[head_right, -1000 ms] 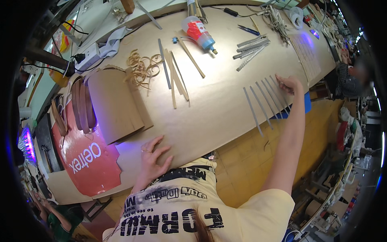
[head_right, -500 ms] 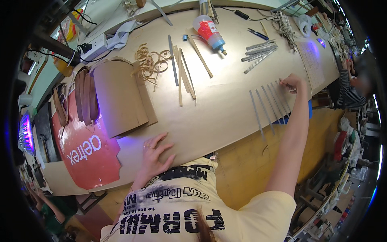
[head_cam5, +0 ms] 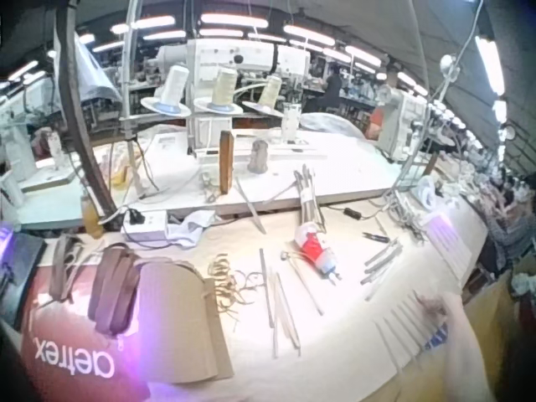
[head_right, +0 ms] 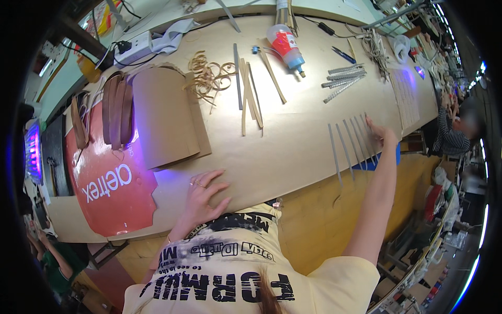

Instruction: The person assembles small decorative items by hand, handling thin rods and metallic braided pieces. They repeatedly pick up, align, and place these components on a workbench, occasionally adjusting their positions.

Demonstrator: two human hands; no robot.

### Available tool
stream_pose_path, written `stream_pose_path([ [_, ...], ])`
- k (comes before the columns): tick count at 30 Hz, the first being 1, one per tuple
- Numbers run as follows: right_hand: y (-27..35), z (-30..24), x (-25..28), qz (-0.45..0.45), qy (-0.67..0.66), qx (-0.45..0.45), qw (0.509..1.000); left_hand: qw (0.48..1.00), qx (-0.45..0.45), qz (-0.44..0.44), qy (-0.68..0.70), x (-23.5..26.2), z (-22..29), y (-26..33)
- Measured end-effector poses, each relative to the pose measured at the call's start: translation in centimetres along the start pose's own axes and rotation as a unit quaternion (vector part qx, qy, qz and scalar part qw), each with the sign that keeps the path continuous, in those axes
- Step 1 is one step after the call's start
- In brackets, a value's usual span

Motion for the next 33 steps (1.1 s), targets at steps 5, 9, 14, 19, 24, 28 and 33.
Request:
stream_pose_path([
  [5,13.4,-10.0,4.6,0.496,0.113,0.207,0.835,1.0,-0.008,0.003,0.002,0.1,0.0,0.0],
  [9,19.8,-22.7,-2.3,0.203,-0.255,0.526,0.785,1.0,-0.006,0.015,0.009,0.4,0.1,0.3],
  [14,26.4,-28.7,-4.1,0.32,-0.159,0.428,0.83,1.0,-0.003,0.018,0.012,0.4,0.0,0.2],
  [19,29.6,-29.2,-5.5,0.365,-0.152,0.443,0.805,0.999,0.008,0.029,0.019,0.3,-0.2,0.3],
  [24,27.5,-29.9,-7.7,0.233,-0.158,0.447,0.849,1.0,-0.001,0.018,0.011,0.4,0.0,0.2],
  [28,30.7,-27.3,-6.2,0.359,-0.203,0.472,0.779,1.0,0.001,0.015,0.016,0.4,0.0,0.2],
  [33,31.1,-27.8,-8.9,0.241,-0.172,0.512,0.806,1.0,0.002,0.008,0.017,0.2,-0.2,0.2],
])
Point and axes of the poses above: each hand's wrist, its own y-axis away from the middle knuckle, its own x-axis out of the back of the hand, z = x × y, the point moved 10 cm from there along -y, towards the middle knuckle, and after that the axes turned 4 degrees about -z, right-handed, at the moved point
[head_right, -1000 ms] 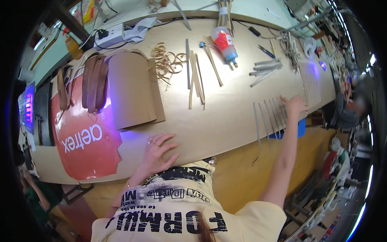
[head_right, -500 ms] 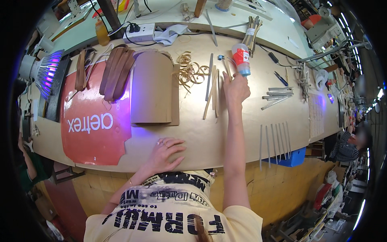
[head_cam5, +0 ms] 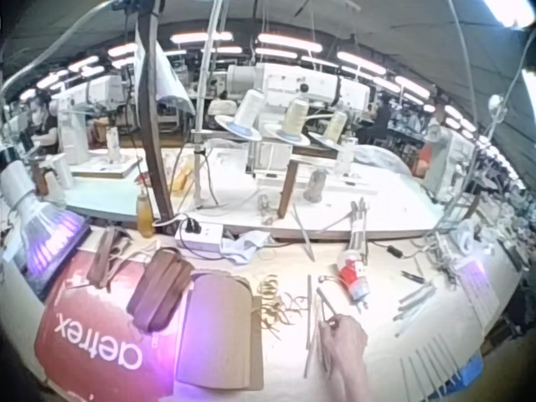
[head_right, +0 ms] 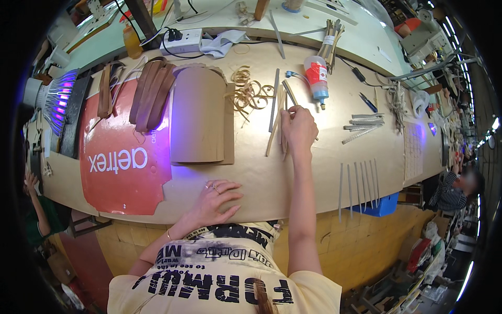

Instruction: The person assembles small decorative items by hand, handling thin rods and metallic braided pieces. They repeatedly pick up, align, and place these components on a workbench, occasionally adjusting their positions.

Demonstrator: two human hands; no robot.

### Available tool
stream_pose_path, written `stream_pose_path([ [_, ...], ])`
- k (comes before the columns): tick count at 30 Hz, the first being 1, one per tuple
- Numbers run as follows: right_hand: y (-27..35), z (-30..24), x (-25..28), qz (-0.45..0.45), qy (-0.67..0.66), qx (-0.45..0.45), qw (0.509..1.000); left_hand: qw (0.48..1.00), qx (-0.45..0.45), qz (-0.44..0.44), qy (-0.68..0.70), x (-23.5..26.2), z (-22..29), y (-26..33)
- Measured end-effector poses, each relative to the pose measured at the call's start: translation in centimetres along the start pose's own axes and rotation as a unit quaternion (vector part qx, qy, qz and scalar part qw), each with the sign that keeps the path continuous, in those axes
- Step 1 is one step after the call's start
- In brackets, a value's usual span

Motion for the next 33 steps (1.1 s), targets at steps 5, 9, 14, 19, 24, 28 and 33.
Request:
stream_pose_path([
  [5,0.4,1.9,-0.3,-0.008,-0.093,-0.067,0.993,1.0,0.0,-0.008,0.015,0.4,0.2,-0.2],
  [9,1.6,2.6,1.1,0.002,-0.332,-0.068,0.941,0.995,0.041,-0.016,0.092,1.7,0.2,-0.7],
  [14,3.7,-2.1,4.0,0.04,-0.159,0.074,0.984,0.994,0.008,0.032,0.105,5.1,2.4,-3.8],
  [19,5.2,-4.9,4.1,-0.061,-0.315,0.07,0.945,0.95,0.047,0.265,0.157,9.0,2.1,-8.9],
  [24,8.1,-6.3,5.5,-0.133,-0.365,0.098,0.916,0.872,0.126,0.101,0.462,4.0,-2.0,-14.2],
  [28,8.9,-5.2,8.7,-0.049,-0.41,0.091,0.906,0.858,0.153,0.075,0.485,1.9,-3.2,-14.4],
  [33,10.7,-4.8,11.9,-0.046,-0.503,0.106,0.857,0.902,0.243,0.063,0.351,1.7,-3.0,-13.4],
])
Point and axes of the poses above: each hand's wrist, its own y-axis away from the middle knuckle, its own x-axis out of the back of the hand, z = x × y, the point moved 10 cm from there along -y, towards the middle knuckle, and after that the axes turned 4 degrees about -z, right-handed, at the moved point
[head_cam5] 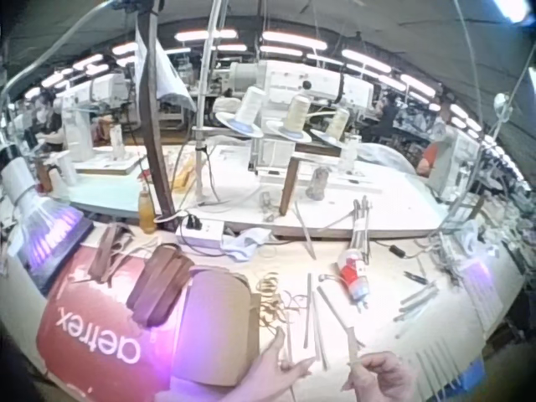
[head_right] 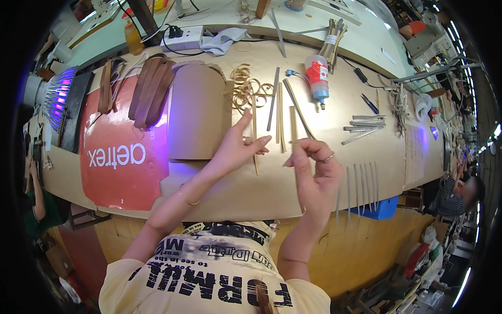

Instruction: The person assembles small decorative items by hand, handling thin rods and metallic braided pieces. They repeatedly pick up, align, and place these components on a workbench, occasionally adjusting their positions.

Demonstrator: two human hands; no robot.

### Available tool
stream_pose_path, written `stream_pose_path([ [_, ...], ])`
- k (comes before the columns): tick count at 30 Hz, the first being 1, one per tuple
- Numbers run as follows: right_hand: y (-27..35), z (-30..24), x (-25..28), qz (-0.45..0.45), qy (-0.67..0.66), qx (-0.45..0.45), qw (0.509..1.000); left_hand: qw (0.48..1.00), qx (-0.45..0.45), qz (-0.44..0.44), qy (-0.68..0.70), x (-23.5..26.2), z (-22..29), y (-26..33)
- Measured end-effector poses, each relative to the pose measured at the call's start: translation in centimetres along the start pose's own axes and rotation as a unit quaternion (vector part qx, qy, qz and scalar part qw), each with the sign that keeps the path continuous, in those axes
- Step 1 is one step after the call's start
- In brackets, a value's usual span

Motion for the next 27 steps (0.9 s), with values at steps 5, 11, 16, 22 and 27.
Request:
stream_pose_path([
  [5,0.6,0.0,-2.8,-0.063,-0.047,-0.024,0.997,0.977,-0.188,0.043,0.088,2.3,7.3,6.1],
  [11,1.5,-0.2,-10.3,-0.203,-0.061,-0.02,0.977,0.954,-0.235,0.093,0.159,8.3,10.3,11.4],
  [16,1.2,-3.9,-12.8,-0.113,0.162,0.16,0.967,0.934,-0.288,0.19,0.094,10.8,10.6,14.1],
  [22,2.7,-4.5,-11.7,-0.112,0.113,0.035,0.987,0.9,-0.364,0.234,-0.051,9.8,11.5,15.7],
  [27,3.4,-5.0,-11.8,-0.116,0.071,0.026,0.99,0.895,-0.383,0.21,-0.083,8.1,11.5,15.8],
])
Point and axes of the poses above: each hand's wrist, its own y-axis away from the middle knuckle, its own x-axis out of the back of the hand, z = x × y, the point moved 10 cm from there along -y, towards the middle knuckle, and after that the axes turned 4 degrees about -z, right-handed, at the moved point
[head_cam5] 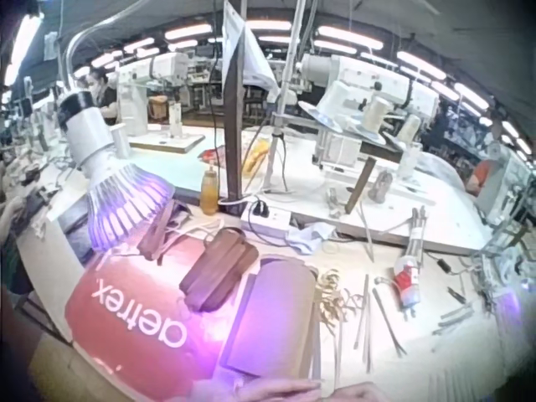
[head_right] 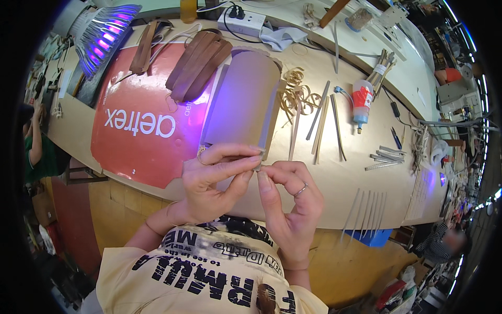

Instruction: The person assembles small decorative items by hand, handling thin rods and metallic braided pieces. They repeatedly pick up, align, and place these components on a workbench, occasionally adjusting their positions.

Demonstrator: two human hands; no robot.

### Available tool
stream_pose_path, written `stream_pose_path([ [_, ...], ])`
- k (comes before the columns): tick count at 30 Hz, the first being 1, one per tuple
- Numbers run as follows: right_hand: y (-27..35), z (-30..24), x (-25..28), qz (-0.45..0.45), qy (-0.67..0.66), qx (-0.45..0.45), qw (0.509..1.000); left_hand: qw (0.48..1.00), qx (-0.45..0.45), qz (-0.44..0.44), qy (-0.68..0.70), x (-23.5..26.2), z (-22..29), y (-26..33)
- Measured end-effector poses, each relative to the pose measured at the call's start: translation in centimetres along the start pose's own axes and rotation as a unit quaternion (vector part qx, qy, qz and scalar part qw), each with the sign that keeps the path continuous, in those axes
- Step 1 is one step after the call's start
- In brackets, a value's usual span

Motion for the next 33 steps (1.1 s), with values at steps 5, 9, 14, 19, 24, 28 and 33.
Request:
stream_pose_path([
  [5,0.0,-0.1,0.2,0.009,-0.002,0.018,1.0,1.0,-0.013,-0.013,-0.018,-0.4,0.2,0.3],
  [9,0.1,0.0,0.4,0.017,0.0,0.029,0.999,0.999,-0.034,-0.025,-0.027,-0.8,0.5,0.3],
  [14,0.2,0.1,0.5,0.032,0.032,0.028,0.999,0.998,-0.01,-0.054,-0.036,-1.2,0.4,0.5],
  [19,0.4,0.0,0.8,0.038,0.082,0.038,0.995,0.998,-0.013,-0.048,-0.049,-1.1,0.7,0.3],
  [24,0.4,0.5,0.6,0.038,0.083,0.015,0.996,0.998,-0.006,-0.05,-0.049,-1.1,0.9,-0.1],
  [28,0.4,0.6,0.4,0.032,0.097,0.016,0.995,0.998,-0.019,-0.056,-0.035,-1.3,0.8,-0.1],
  [33,0.4,0.5,0.5,0.026,0.102,0.023,0.994,0.997,-0.027,-0.052,-0.05,-1.4,0.7,0.1],
])
Point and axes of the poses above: each hand's wrist, its own y-axis away from the middle knuckle, its own x-axis out of the back of the hand, z = x × y, the point moved 10 cm from there along -y, towards the middle knuckle, and after that the axes turned 4 degrees about -z, right-handed, at the moved point
